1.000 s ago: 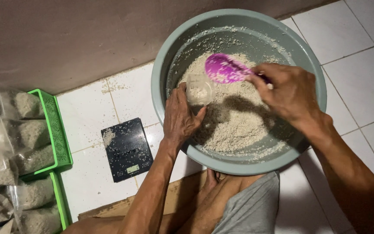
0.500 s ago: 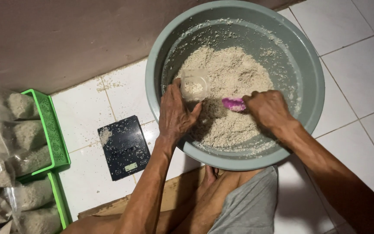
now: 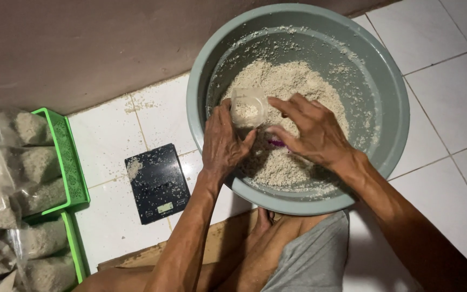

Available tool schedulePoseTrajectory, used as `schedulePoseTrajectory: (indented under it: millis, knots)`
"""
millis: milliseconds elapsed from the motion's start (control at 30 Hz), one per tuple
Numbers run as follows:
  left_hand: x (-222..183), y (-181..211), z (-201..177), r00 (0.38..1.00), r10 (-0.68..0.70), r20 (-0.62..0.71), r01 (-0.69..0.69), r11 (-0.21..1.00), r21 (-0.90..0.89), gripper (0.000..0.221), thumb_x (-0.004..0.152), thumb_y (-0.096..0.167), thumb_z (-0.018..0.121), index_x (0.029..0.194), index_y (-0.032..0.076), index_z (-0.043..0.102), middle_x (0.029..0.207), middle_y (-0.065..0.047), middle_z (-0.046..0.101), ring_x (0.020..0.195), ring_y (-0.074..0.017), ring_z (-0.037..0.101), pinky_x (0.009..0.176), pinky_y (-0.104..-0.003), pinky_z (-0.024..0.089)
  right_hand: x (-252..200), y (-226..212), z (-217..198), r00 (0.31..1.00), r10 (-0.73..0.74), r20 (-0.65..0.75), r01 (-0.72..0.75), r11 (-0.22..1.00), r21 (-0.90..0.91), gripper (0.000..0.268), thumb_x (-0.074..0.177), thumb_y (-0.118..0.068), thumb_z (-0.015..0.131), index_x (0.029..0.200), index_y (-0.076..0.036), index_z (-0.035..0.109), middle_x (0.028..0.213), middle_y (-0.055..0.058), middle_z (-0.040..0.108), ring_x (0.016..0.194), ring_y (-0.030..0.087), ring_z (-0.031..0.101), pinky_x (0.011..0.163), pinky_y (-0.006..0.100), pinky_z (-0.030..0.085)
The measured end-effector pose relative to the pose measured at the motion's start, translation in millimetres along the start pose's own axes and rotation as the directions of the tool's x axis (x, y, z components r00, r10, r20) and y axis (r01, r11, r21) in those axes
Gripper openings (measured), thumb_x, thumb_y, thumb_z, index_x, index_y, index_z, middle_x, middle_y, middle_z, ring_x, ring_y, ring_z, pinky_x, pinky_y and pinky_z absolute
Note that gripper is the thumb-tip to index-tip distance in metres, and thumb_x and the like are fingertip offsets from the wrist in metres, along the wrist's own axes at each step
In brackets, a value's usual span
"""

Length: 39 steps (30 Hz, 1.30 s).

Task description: The person scoops a light-colored grain from a large basin into small plastic bags, weighs each bag on a digital scale, and seals the bags by hand before placing them into a green crate.

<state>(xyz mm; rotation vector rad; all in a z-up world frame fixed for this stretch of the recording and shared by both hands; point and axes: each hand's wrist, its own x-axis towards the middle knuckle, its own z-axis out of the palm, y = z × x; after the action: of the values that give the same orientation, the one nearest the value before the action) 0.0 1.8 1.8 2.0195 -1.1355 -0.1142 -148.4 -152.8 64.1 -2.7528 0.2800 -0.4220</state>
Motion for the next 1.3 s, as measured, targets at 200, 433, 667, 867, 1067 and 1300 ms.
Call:
schedulePoseTrajectory:
  millis: [200, 433, 667, 867, 1067, 1300]
  knots:
    - [-0.4, -10.0, 12.7, 0.999, 0.015, -0.048, -0.015, 1.000, -0.008, 0.085, 0.070, 0.030, 0.082, 0.137, 0.000, 0.039, 0.108, -0.020, 0.055, 0.106, -0.0426, 0.061, 0.099, -0.050, 0.045, 21.3, 21.6, 38.7, 0.989, -0.124, 0.077, 0.120, 0.992, 0.050, 0.010, 0.094, -0.021, 0.062, 0.101, -0.015, 0.065, 0.077, 0.007, 0.053, 0.062, 0.033, 0.059, 0.061, 0.039, 0.046]
    - [2.6, 28.4, -24.1, 1.000, 0.001, 0.023, 0.006, 0.956, -0.295, 0.117, 0.070, 0.046, 0.084, 0.150, -0.004, 0.016, 0.131, -0.033, 0.048, 0.125, -0.0521, 0.048, 0.107, -0.059, 0.037, 40.9, 3.2, -19.1, 0.992, -0.123, 0.031, 0.121, 0.991, 0.059, 0.020, 0.097, -0.025, 0.061, 0.084, -0.012, 0.067, 0.070, 0.005, 0.057, 0.060, 0.025, 0.060, 0.058, 0.034, 0.048]
    - [-4.2, 61.5, -14.7, 0.995, -0.047, 0.092, 0.087, 0.859, -0.504, 0.131, 0.064, 0.047, 0.088, 0.154, -0.002, 0.007, 0.146, -0.031, 0.036, 0.138, -0.0488, 0.034, 0.113, -0.061, 0.030, 41.9, -26.9, -85.5, 0.997, 0.018, -0.080, -0.011, 0.995, 0.095, 0.010, 0.091, -0.013, 0.073, 0.081, -0.012, 0.070, 0.070, 0.007, 0.061, 0.065, 0.029, 0.063, 0.055, 0.037, 0.048]
    - [-11.5, 57.1, 8.9, 0.989, -0.054, 0.135, 0.119, 0.831, -0.544, 0.087, 0.076, 0.029, 0.081, 0.144, 0.006, 0.033, 0.127, -0.024, 0.051, 0.124, -0.0494, 0.050, 0.102, -0.061, 0.044, 36.9, -48.0, -108.1, 0.997, 0.016, -0.076, -0.006, 0.990, 0.138, 0.011, 0.092, -0.007, 0.069, 0.081, -0.009, 0.071, 0.065, 0.011, 0.062, 0.060, 0.031, 0.061, 0.051, 0.038, 0.047]
    - [-16.9, 52.0, 18.5, 0.995, -0.073, 0.066, 0.097, 0.821, -0.562, 0.090, 0.072, 0.039, 0.085, 0.138, 0.006, 0.036, 0.127, -0.022, 0.047, 0.125, -0.0483, 0.047, 0.102, -0.063, 0.042, 29.0, -27.5, -102.9, 1.000, -0.023, -0.014, 0.025, 0.977, 0.214, 0.011, 0.090, -0.005, 0.068, 0.080, -0.009, 0.070, 0.069, 0.010, 0.062, 0.061, 0.027, 0.061, 0.056, 0.036, 0.047]
    - [-18.0, 51.1, -2.6, 0.963, -0.196, 0.184, 0.269, 0.707, -0.654, 0.097, 0.081, 0.053, 0.070, 0.147, 0.001, 0.021, 0.141, -0.028, 0.043, 0.138, -0.0468, 0.036, 0.113, -0.064, 0.027, 17.5, -14.1, -95.5, 0.999, -0.039, -0.038, 0.047, 0.969, 0.244, 0.012, 0.093, -0.006, 0.066, 0.083, -0.010, 0.069, 0.068, 0.009, 0.057, 0.062, 0.025, 0.059, 0.057, 0.034, 0.046]
